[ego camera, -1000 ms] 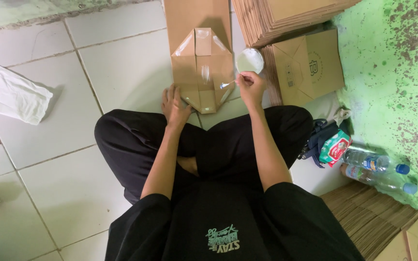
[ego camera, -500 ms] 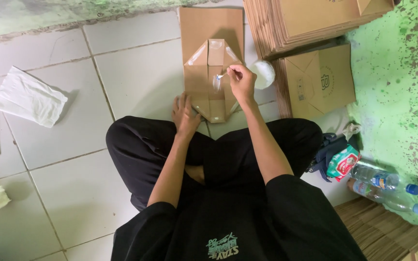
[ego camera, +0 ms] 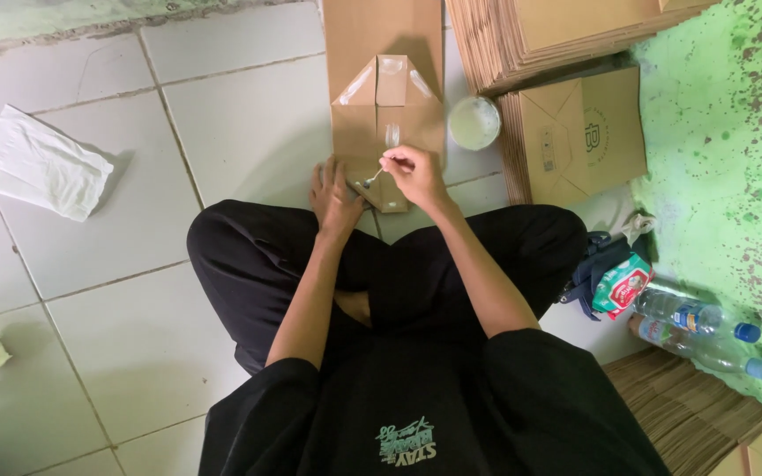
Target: The person sits on the floor and assembles flat cardboard boxes into house-shaped containers. They apply a white adhesive from a small container using a stick to the box flaps, fold the sides, and press the seams to secure the shape. The finished box is placed on a nearby stack, and the process is repeated with a second box.
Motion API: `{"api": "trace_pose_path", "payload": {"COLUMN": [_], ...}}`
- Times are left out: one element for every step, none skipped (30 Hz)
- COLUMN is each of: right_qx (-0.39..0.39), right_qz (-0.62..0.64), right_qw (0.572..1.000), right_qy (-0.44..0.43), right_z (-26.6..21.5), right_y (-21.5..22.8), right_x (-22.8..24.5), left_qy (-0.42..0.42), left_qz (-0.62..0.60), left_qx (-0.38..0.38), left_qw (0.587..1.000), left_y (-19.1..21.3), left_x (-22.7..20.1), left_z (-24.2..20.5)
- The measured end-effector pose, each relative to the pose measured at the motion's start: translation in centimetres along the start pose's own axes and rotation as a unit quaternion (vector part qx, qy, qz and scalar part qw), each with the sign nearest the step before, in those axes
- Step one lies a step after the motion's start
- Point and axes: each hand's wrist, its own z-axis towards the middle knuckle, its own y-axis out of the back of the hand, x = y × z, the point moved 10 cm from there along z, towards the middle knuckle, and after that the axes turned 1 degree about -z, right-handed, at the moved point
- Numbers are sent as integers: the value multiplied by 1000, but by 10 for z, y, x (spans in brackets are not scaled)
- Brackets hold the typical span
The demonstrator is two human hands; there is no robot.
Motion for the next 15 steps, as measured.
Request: {"api": "trace_pose_path", "payload": {"right_qx": [0,4,9,9,10,10,11,8,4,5,7,10,10,18,25], "right_qz": [0,-4,-8,-8,-10,-13,-13,-11,-10,-10,-19,-29,-29,-35,-41], "right_qw": [1000,1000,1000,1000,1000,999,999,999,999,999,998,998,998,997,996], "right_qy": [1,9,18,19,25,30,31,38,46,47,54,60,60,66,70], "right_z": [0,1,2,4,6,7,8,9,11,12,12,11,11,10,9], "right_y": [-5,-11,-18,-21,-25,-29,-32,-35,-36,-36,-37,-38,-37,-36,-35], "right_x": [-2,-3,-3,-3,-2,-1,-3,-3,-4,-3,-1,0,1,2,4], "left_qy": [0,3,6,6,7,8,9,10,11,11,12,13,13,13,11], "left_qz": [0,-3,-7,-7,-12,-18,-18,-15,-12,-12,-10,-9,-9,-11,-13], "left_qx": [-1,2,4,2,3,3,3,1,-1,-3,2,7,7,6,6], "left_qw": [1000,1000,1000,1000,1000,1000,1000,1000,1000,1000,1000,1000,1000,1000,1000], "left_y": [1,1,1,1,-1,-2,-3,-4,-5,-4,-5,-6,-4,-3,-2], "left_x": [-1,-2,-2,-1,0,2,3,4,5,5,5,6,5,4,3], "left_z": [-1,-1,-1,0,0,0,0,1,3,4,3,3,2,1,0]}}
